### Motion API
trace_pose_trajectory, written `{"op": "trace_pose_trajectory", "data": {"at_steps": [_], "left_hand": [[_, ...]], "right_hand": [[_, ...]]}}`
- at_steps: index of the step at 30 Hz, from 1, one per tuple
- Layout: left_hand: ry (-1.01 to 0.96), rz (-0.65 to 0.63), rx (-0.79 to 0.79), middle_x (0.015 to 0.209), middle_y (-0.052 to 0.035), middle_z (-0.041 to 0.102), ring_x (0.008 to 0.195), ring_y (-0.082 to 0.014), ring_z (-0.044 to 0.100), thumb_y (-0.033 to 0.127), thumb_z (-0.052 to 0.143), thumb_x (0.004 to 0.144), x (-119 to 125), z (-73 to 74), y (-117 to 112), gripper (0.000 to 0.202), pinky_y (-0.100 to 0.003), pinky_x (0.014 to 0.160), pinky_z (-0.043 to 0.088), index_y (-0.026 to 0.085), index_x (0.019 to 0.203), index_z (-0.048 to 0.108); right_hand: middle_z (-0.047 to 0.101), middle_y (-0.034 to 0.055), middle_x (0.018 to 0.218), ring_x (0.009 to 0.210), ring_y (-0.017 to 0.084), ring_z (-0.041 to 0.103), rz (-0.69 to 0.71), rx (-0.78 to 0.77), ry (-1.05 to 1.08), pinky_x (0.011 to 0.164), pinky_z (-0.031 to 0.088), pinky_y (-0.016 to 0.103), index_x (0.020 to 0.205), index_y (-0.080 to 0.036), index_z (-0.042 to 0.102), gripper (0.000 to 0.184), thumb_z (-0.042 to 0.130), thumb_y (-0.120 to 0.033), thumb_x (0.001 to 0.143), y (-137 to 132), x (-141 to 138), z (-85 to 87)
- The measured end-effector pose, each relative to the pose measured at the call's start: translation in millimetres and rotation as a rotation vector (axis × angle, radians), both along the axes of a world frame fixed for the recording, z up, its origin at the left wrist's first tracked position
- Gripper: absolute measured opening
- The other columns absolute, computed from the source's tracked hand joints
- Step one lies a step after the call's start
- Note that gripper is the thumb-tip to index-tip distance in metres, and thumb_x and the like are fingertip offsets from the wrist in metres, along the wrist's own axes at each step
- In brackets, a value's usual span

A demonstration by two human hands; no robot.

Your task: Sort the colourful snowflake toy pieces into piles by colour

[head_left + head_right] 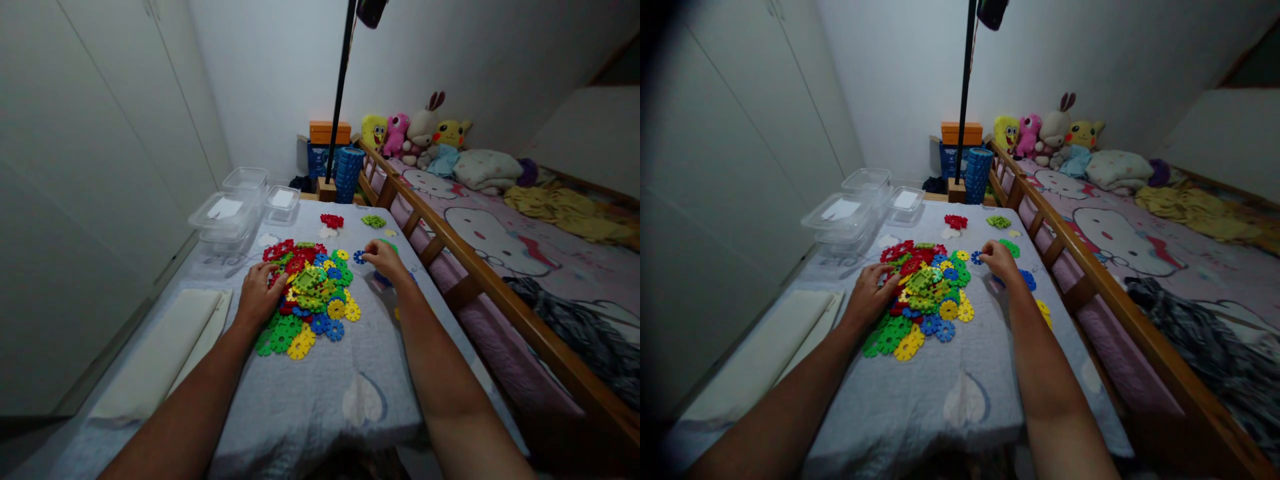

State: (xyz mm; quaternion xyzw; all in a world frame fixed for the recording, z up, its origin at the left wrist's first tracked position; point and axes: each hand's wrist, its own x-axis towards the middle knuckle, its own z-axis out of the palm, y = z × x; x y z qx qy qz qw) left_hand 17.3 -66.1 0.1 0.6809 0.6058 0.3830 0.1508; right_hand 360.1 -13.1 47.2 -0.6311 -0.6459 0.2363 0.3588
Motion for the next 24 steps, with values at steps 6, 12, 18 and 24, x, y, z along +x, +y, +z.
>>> {"op": "trace_pose_trajectory", "data": {"at_steps": [6,12,18,24], "left_hand": [[0.008,-0.06,-0.03,0.117,-0.0136,0.066,0.118,-0.031,0.06,0.056,0.049,0.089,0,3.9,-4,0.045,-0.049,0.109,0.047,0.019,0.106,0.068],[-0.001,-0.094,-0.037,0.113,-0.0109,0.068,0.113,-0.0286,0.062,0.055,0.048,0.09,1,5.3,-7,0.041,-0.046,0.106,0.048,0.021,0.103,0.067],[0.15,-0.041,-0.122,0.123,-0.014,0.064,0.121,-0.0338,0.058,0.056,0.052,0.086,3,13.4,-3,0.046,-0.052,0.108,0.046,0.02,0.111,0.069],[0.174,-0.001,-0.121,0.123,-0.0113,0.062,0.123,-0.0336,0.057,0.059,0.058,0.084,2,39.2,15,0.048,-0.053,0.11,0.044,0.023,0.113,0.07]], "right_hand": [[0.061,-0.0026,0.062,0.062,0.014,0.054,-0.15,-0.091,0.035,0.059,0.04,0.025,0.068,-0.019,0.062,0.013,0.07,-0.027,0.062,-26,76,14.6],[0.065,-0.0002,0.062,0.06,0.014,0.056,-0.189,-0.19,0.081,0.057,0.042,0.025,0.07,-0.017,0.068,0.015,0.072,-0.026,0.059,-52,107,12.2],[0.062,-0.0013,0.057,0.055,0.014,0.054,-0.212,-0.195,0.031,0.052,0.039,0.023,0.064,-0.018,0.065,0.006,0.065,-0.019,0.058,-55,105,4.6],[0.061,-0.0018,0.056,0.054,0.014,0.054,-0.273,-0.179,-0.171,0.053,0.038,0.024,0.06,-0.02,0.062,0.007,0.062,-0.013,0.06,-50,104,-6.6]]}}
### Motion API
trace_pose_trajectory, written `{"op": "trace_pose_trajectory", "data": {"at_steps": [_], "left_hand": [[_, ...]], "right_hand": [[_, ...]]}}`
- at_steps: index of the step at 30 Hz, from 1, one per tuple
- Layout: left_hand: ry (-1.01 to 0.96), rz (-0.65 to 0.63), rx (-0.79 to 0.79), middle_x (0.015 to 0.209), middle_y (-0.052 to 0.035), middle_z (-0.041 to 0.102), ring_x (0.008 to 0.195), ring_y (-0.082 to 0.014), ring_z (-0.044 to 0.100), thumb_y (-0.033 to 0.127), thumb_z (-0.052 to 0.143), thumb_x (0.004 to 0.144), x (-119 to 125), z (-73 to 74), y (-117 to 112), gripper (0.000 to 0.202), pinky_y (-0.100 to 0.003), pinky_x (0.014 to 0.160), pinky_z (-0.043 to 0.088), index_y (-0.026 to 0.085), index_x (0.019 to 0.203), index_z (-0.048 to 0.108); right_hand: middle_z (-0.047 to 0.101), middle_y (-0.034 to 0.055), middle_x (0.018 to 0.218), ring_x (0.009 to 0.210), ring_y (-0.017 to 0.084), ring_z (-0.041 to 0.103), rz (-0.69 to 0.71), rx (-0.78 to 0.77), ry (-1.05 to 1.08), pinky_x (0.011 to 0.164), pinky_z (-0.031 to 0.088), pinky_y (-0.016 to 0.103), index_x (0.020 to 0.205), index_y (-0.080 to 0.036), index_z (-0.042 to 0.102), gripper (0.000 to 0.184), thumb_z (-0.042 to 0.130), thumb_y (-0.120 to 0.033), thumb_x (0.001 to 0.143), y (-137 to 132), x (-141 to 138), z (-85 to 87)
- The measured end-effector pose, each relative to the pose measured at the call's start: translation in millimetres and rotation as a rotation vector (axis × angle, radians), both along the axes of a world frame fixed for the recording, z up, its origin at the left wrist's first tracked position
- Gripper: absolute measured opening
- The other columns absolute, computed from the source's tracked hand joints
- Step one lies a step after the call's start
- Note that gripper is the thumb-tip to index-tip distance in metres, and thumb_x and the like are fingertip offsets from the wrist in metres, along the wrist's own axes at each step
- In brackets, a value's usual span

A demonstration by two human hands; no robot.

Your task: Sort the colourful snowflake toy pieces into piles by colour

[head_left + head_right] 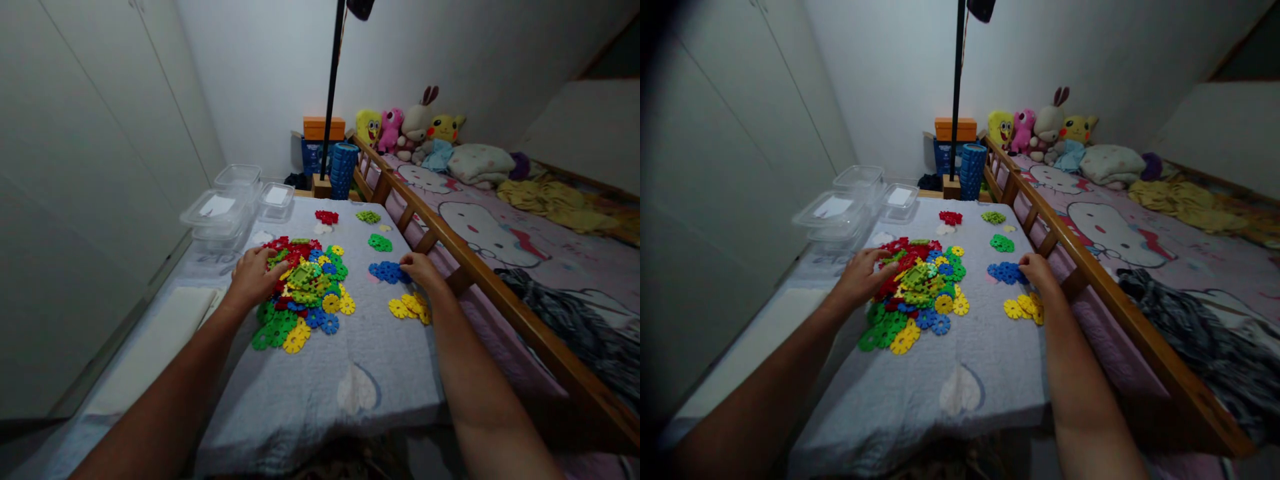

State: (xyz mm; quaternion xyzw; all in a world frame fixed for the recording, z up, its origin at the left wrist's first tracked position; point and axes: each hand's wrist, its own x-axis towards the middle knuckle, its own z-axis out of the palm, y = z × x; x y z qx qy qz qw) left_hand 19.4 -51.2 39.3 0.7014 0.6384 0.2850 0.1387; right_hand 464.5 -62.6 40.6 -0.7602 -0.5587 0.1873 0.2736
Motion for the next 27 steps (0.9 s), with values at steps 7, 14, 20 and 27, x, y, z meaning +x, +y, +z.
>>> {"op": "trace_pose_trajectory", "data": {"at_steps": [7,14,20,27], "left_hand": [[-0.099,0.056,0.047,0.112,-0.0132,0.067,0.123,-0.0318,0.057,0.051,0.053,0.086,-7,-8.6,26,0.043,-0.045,0.113,0.043,0.018,0.106,0.069],[-0.142,0.121,0.05,0.114,-0.0156,0.069,0.118,-0.0319,0.061,0.051,0.049,0.086,-14,-29.9,24,0.043,-0.047,0.107,0.047,0.017,0.106,0.067],[-0.109,0.066,0.056,0.118,-0.0138,0.069,0.117,-0.0293,0.063,0.05,0.048,0.089,-11,-37.2,19,0.043,-0.043,0.105,0.048,0.018,0.109,0.067],[-0.104,0.075,0.032,0.123,-0.0128,0.069,0.12,-0.0296,0.062,0.05,0.048,0.09,-10,-37.5,18,0.044,-0.043,0.106,0.047,0.019,0.113,0.068]], "right_hand": [[0.066,0.0012,0.067,0.065,0.016,0.058,-0.006,0.101,-0.222,0.063,0.04,0.027,0.065,-0.021,0.062,0.01,0.06,-0.012,0.07,1,-23,1.7],[0.073,0.0058,0.093,0.086,0.019,0.065,0.386,0.139,-0.119,0.083,0.047,0.03,0.089,-0.019,0.073,0.017,0.058,-0.016,0.082,8,-116,-5.4],[0.07,0.0128,0.119,0.115,0.025,0.059,0.444,0.154,-0.219,0.107,0.039,0.039,0.115,-0.017,0.071,0.038,0.058,-0.008,0.08,11,-153,-22.8],[0.066,0.008,0.106,0.1,0.021,0.059,0.425,0.145,-0.136,0.094,0.044,0.033,0.112,-0.017,0.07,0.037,0.065,-0.01,0.076,6,-147,-25.7]]}}
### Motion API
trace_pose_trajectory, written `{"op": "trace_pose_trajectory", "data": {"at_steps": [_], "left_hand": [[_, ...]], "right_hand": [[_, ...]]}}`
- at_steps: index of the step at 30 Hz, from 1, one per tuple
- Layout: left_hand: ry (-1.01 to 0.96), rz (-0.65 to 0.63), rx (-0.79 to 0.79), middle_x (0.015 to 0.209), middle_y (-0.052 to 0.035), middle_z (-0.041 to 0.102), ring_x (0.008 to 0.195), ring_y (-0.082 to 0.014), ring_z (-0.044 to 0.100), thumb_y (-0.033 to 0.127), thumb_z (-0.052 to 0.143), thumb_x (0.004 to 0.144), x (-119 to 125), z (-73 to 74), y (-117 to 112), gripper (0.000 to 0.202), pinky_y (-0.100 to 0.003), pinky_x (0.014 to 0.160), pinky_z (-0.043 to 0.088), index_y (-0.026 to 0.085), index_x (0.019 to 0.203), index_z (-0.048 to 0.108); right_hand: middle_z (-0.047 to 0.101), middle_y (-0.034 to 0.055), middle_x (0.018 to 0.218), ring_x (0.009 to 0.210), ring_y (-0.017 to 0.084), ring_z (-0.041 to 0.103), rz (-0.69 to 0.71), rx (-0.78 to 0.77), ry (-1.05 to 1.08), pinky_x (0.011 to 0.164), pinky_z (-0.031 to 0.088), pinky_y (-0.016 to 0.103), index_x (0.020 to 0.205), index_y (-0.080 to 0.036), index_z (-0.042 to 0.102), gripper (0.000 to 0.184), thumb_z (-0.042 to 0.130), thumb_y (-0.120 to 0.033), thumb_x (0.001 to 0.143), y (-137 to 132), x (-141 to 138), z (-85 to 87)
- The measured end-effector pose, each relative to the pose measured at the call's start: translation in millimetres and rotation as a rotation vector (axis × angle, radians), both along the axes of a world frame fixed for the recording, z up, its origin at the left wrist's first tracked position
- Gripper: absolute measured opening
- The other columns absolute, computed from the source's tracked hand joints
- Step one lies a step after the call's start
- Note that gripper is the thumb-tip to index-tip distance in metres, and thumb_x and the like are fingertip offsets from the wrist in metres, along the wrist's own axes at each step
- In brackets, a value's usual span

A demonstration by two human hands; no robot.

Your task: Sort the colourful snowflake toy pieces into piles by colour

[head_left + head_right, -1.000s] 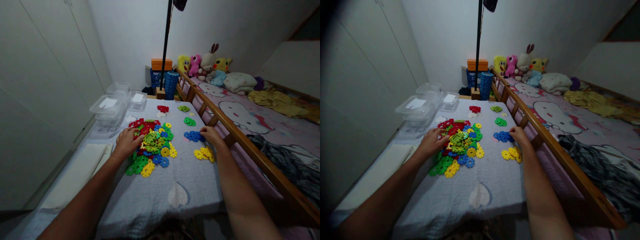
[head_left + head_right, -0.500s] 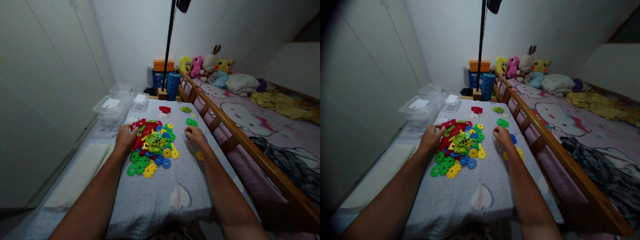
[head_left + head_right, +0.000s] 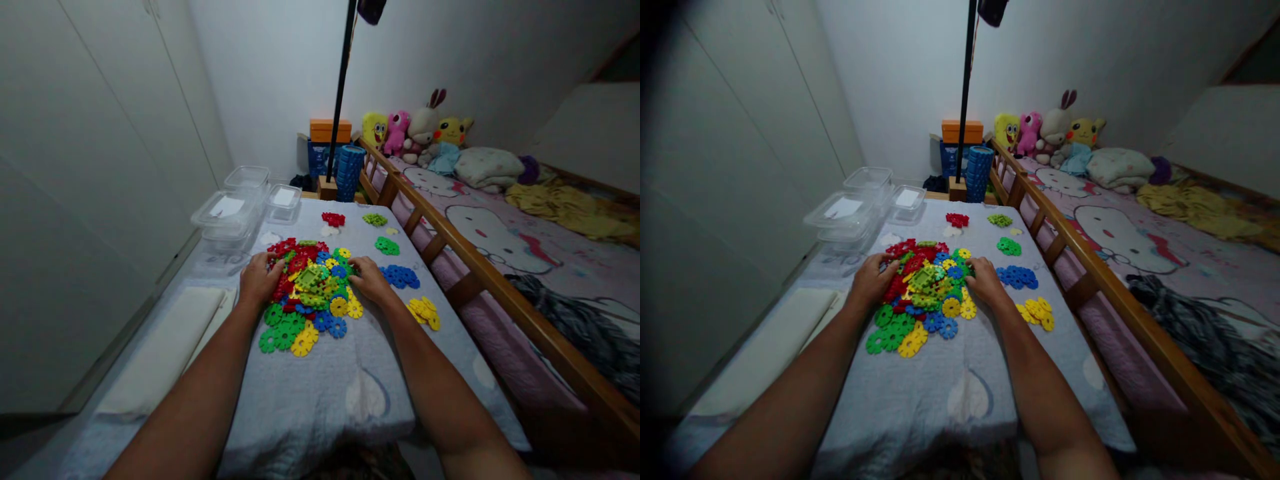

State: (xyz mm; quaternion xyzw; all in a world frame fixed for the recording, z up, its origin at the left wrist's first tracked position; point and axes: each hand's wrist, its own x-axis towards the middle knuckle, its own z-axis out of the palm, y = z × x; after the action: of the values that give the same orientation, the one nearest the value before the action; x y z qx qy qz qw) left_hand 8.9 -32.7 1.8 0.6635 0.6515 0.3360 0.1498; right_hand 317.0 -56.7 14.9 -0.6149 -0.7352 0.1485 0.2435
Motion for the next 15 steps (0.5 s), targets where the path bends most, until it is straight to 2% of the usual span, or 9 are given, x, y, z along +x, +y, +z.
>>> {"op": "trace_pose_trajectory", "data": {"at_steps": [5,8,10,15], "left_hand": [[-0.024,0.006,0.021,0.121,-0.0121,0.07,0.119,-0.0291,0.063,0.049,0.047,0.09,-3,-2.8,2,0.041,-0.043,0.106,0.047,0.019,0.11,0.069],[-0.033,0.009,0.004,0.122,-0.0124,0.07,0.119,-0.0292,0.063,0.049,0.047,0.09,-3,-2.2,2,0.042,-0.043,0.106,0.046,0.019,0.109,0.069],[-0.034,0.012,0.001,0.121,-0.0124,0.07,0.12,-0.0293,0.063,0.048,0.046,0.089,-3,-1.3,2,0.042,-0.043,0.107,0.046,0.019,0.109,0.069],[-0.025,0.021,0.007,0.119,-0.0117,0.071,0.119,-0.0289,0.063,0.047,0.046,0.089,-1,-1.2,2,0.041,-0.043,0.107,0.046,0.02,0.109,0.069]], "right_hand": [[0.065,0.0002,0.081,0.078,0.016,0.058,0.008,-0.097,0.149,0.076,0.044,0.028,0.086,-0.019,0.069,0.014,0.064,-0.016,0.074,7,17,10.1],[0.065,-0.0012,0.073,0.07,0.015,0.058,-0.01,-0.128,0.298,0.068,0.044,0.027,0.079,-0.019,0.067,0.009,0.065,-0.022,0.07,21,40,19.3],[0.064,-0.0018,0.07,0.066,0.014,0.057,-0.096,-0.097,0.394,0.064,0.044,0.026,0.076,-0.019,0.065,0.011,0.067,-0.025,0.067,34,60,24.8],[0.057,-0.0041,0.058,0.057,0.012,0.053,-0.492,0.027,0.459,0.054,0.039,0.022,0.071,-0.019,0.06,0.011,0.065,-0.018,0.06,65,108,32.9]]}}
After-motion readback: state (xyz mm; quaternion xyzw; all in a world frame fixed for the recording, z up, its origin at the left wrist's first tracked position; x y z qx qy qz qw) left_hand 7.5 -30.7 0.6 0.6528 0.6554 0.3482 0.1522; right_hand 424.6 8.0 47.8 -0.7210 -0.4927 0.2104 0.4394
